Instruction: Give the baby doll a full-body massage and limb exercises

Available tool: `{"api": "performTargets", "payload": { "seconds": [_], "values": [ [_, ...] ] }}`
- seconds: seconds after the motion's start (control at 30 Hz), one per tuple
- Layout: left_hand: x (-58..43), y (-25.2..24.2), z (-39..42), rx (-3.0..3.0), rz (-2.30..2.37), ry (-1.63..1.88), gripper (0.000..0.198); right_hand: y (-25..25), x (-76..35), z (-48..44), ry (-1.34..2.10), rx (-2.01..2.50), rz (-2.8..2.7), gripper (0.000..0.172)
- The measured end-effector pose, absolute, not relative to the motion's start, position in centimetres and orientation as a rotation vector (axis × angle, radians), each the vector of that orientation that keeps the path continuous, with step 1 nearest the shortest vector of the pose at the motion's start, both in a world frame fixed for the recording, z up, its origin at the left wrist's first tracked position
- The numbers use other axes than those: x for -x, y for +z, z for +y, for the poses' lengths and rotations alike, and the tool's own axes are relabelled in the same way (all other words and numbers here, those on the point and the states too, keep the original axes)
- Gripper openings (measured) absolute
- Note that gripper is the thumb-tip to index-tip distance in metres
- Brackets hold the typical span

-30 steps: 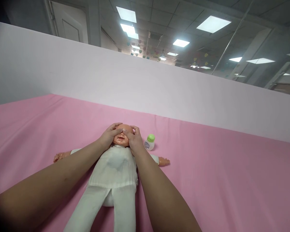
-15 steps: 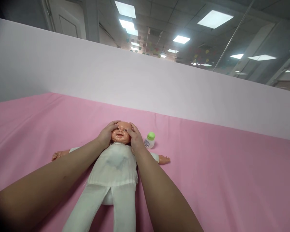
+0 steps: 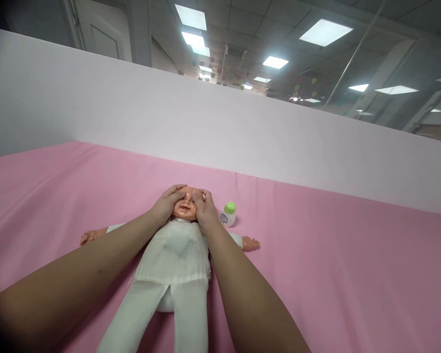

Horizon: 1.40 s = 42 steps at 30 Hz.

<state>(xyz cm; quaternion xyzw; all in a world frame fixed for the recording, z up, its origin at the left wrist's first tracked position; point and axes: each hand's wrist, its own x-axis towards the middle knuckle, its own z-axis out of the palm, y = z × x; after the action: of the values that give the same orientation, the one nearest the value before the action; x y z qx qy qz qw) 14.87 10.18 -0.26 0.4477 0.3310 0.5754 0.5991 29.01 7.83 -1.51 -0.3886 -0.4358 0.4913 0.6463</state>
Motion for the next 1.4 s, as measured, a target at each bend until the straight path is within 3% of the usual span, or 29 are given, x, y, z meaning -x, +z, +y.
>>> {"api": "performTargets", "payload": {
  "seconds": [0.3, 0.63, 0.73, 1.07, 1.4],
  "values": [
    [-14.4, 0.2, 9.6, -0.918, 0.719, 1.31, 0.054, -2.4, -29.5, 8.4, 1.23, 0.753, -0.943, 0.049],
    [-14.5, 0.4, 9.2, -0.996, 0.705, 1.291, 0.063, -1.3, -29.3, 7.4, 1.193, 0.845, -1.031, 0.065],
    [-14.6, 0.4, 9.2, -1.026, 0.7, 1.268, 0.067, -1.0, -29.2, 7.3, 1.159, 0.897, -1.038, 0.064],
    [-15.1, 0.5, 9.6, -1.002, 0.721, 1.288, 0.055, -1.4, -29.1, 7.9, 1.102, 0.902, -1.004, 0.047],
    [-14.6, 0.2, 9.6, -0.979, 0.701, 1.289, 0.058, -2.3, -29.7, 8.4, 1.244, 0.774, -0.951, 0.058]
  ]
}}
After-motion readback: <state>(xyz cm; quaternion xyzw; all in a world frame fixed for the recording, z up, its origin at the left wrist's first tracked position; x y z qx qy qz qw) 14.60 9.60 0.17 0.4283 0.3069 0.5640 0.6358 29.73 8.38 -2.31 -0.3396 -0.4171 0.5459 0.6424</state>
